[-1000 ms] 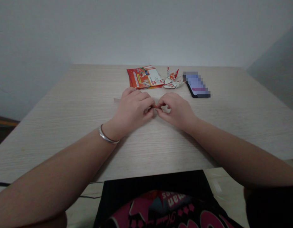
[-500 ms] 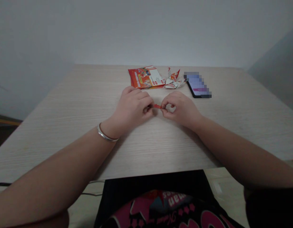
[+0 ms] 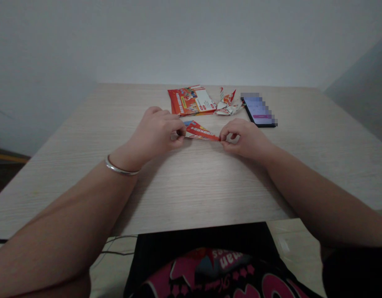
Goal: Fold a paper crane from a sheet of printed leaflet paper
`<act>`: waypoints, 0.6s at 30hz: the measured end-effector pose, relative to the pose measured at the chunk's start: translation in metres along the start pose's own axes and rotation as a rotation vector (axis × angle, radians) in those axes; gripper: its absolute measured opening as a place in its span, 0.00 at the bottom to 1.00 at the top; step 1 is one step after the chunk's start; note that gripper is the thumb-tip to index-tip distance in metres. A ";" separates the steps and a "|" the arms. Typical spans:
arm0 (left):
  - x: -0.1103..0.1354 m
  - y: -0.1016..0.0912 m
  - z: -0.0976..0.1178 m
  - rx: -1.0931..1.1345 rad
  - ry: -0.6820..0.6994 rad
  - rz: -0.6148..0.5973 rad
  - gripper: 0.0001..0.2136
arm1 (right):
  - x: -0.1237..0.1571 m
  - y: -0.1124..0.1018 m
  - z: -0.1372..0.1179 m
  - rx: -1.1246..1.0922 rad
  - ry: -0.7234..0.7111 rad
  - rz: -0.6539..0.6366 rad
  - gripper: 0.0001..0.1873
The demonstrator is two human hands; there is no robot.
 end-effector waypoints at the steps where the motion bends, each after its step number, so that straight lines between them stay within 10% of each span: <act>1: 0.000 0.001 -0.003 -0.006 -0.001 -0.006 0.08 | 0.001 0.000 0.002 -0.004 0.005 -0.008 0.02; 18: 0.001 0.020 -0.028 0.050 0.009 -0.152 0.13 | 0.007 0.008 0.021 -0.011 -0.013 -0.193 0.05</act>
Point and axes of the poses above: each hand's wrist, its own x-axis away from the middle knuckle, its own y-axis out of the palm, z = x × y, the point moved 9 cm from there along -x, towards the middle knuckle, and after that the axes turned 2 degrees about -y, right-handed, at the moved point
